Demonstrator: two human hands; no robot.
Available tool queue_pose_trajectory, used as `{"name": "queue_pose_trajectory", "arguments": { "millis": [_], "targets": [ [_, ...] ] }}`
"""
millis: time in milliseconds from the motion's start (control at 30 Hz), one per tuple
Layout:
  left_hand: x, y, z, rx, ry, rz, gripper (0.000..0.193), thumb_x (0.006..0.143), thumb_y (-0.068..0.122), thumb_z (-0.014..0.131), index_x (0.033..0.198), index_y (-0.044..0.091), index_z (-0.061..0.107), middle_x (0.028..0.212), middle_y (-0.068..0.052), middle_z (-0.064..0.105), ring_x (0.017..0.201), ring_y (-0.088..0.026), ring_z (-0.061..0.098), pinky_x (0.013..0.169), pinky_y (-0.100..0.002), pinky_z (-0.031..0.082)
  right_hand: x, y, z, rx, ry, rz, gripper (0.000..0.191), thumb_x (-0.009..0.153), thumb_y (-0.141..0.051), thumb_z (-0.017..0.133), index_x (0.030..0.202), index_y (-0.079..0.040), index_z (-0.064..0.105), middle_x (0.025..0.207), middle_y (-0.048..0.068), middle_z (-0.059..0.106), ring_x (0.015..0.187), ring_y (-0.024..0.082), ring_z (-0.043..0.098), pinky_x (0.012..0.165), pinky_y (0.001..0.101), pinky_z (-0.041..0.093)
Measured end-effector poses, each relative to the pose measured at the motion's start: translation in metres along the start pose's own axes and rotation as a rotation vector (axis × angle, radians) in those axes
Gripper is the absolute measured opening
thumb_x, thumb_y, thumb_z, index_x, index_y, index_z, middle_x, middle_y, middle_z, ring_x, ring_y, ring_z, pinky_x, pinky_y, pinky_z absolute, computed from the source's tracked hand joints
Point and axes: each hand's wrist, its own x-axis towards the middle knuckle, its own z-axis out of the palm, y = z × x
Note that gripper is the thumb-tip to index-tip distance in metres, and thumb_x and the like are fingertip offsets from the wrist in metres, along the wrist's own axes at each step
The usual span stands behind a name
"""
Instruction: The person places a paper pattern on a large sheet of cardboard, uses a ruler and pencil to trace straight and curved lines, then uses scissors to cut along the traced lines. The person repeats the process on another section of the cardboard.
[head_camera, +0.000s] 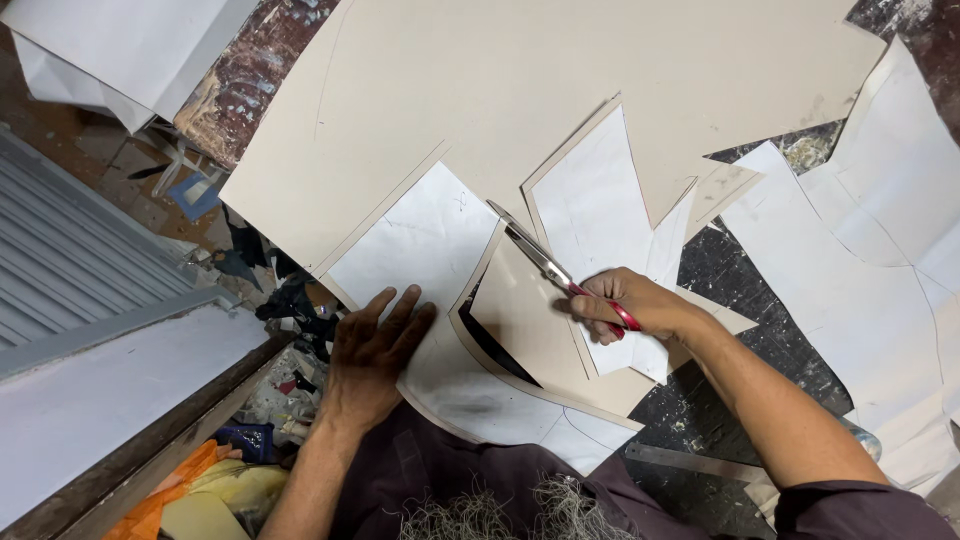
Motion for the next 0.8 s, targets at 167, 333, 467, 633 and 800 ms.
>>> {"name": "queue_pose_trajectory", "arguments": {
  "millis": [167,333,467,633,800],
  "targets": [
    [-0.003,0.000,-0.002,-0.051,-0.041,-0.014,0.051,0.092,0.035,0.065,0.141,0.019,0.060,0.153,-0.005,0.052,0.143,-0.028,0.044,0.109,-0.050,0.039,0.001,0.001,-0.007,0.033,-0.055,-0.002,0.055,0.082,-0.059,0.069,0.079,-0.005,0.073,0.052,0.001,0.060,0.048,0.011,0.061,0.051,0.0282,0.056],
    [-0.003,0.001,-0.003,-0.027,-0.101,-0.060,0.053,0.091,0.031,0.064,0.143,0.022,0.059,0.155,-0.003,0.051,0.145,-0.027,0.043,0.111,-0.051,0.038,0.002,-0.001,-0.011,-0.081,-0.002,0.019,0.054,0.081,-0.058,0.074,0.073,-0.004,0.070,0.051,0.001,0.058,0.046,0.012,0.059,0.049,0.0286,0.054],
    [-0.002,0.001,-0.003,-0.022,-0.103,-0.061,0.054,0.090,0.029,0.065,0.143,0.022,0.058,0.156,-0.003,0.049,0.144,-0.028,0.043,0.111,-0.051,0.037,0.002,0.000,-0.007,-0.108,0.015,0.018,0.049,0.078,-0.056,0.076,0.071,-0.008,0.069,0.051,0.000,0.056,0.046,0.011,0.058,0.046,0.0277,0.049],
    [-0.003,0.000,-0.003,-0.038,-0.101,-0.063,0.056,0.090,0.029,0.066,0.144,0.022,0.057,0.156,-0.003,0.049,0.145,-0.028,0.042,0.111,-0.051,0.037,0.001,0.001,-0.006,-0.106,0.047,0.029,0.051,0.078,-0.053,0.079,0.063,-0.008,0.060,0.050,0.002,0.057,0.045,0.012,0.057,0.043,0.0271,0.047],
    [-0.005,0.002,-0.003,-0.008,-0.103,-0.066,0.054,0.092,0.028,0.063,0.145,0.023,0.058,0.157,-0.002,0.050,0.146,-0.027,0.043,0.113,-0.050,0.038,0.011,-0.012,0.002,-0.063,0.076,0.018,0.048,0.080,-0.048,0.079,0.061,-0.008,0.059,0.049,0.006,0.060,0.041,0.014,0.058,0.043,0.0278,0.048]
  ]
}}
